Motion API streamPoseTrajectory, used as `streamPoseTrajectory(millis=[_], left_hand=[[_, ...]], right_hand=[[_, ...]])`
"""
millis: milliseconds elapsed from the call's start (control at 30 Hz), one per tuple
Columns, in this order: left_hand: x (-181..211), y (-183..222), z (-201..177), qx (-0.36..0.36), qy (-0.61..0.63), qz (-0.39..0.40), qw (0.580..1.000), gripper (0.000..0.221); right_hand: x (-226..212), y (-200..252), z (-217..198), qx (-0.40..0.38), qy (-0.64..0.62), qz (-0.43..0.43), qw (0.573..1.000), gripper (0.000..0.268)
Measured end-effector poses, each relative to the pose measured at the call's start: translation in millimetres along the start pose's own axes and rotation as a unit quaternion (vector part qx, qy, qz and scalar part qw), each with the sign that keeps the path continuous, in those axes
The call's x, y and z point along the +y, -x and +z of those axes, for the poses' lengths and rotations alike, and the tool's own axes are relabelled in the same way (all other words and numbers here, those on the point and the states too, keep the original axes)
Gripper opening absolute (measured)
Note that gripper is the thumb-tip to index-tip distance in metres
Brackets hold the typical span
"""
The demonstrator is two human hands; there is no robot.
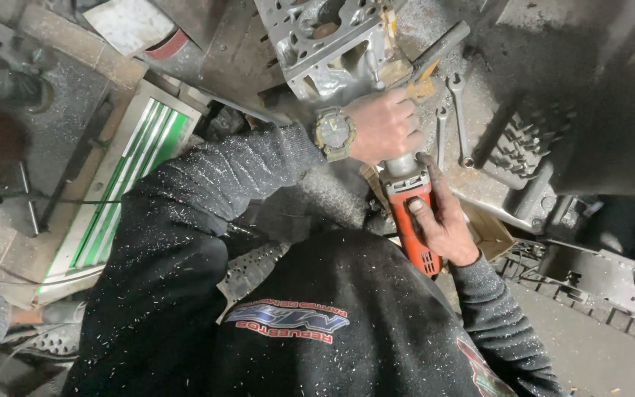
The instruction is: Grinding and polishing an engine cylinder head using a die grinder.
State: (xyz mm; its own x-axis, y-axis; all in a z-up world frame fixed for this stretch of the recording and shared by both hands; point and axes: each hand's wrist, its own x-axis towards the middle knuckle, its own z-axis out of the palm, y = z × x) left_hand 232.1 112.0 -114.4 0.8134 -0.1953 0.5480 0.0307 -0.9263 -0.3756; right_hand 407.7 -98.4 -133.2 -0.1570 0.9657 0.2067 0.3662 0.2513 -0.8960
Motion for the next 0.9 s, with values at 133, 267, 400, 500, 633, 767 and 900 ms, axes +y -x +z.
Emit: streamPoseTrajectory(millis=[133, 267, 400, 500, 633, 767, 900], left_hand=[[-5, 4, 3, 0.012, -0.007, 0.030, 0.999, 0.031], [-5, 9, 15, 0.004, -0.006, 0.024, 1.000, 0.027], [-3, 11, 15, -0.013, -0.024, 0.035, 0.999, 0.030], [-7, 13, 16, -0.018, -0.015, 0.033, 0.999, 0.031], [-9, 20, 24, -0.035, -0.015, 0.045, 0.998, 0.029], [3, 16, 25, 0.015, 0.008, 0.011, 1.000, 0.016], [0, 15, 17, 0.039, -0.008, 0.020, 0.999, 0.018]], right_hand=[[4, -1, 6, 0.008, -0.021, -0.005, 1.000, 0.072], [15, -5, 12, 0.021, -0.001, -0.031, 0.999, 0.070], [26, 0, 19, 0.030, -0.026, -0.029, 0.999, 0.071], [23, -5, 21, 0.042, -0.018, -0.038, 0.998, 0.071], [22, -5, 20, 0.043, -0.005, -0.049, 0.998, 0.070], [31, -1, 22, 0.047, -0.007, -0.041, 0.998, 0.070], [36, -1, 21, 0.033, -0.003, -0.051, 0.998, 0.070]])
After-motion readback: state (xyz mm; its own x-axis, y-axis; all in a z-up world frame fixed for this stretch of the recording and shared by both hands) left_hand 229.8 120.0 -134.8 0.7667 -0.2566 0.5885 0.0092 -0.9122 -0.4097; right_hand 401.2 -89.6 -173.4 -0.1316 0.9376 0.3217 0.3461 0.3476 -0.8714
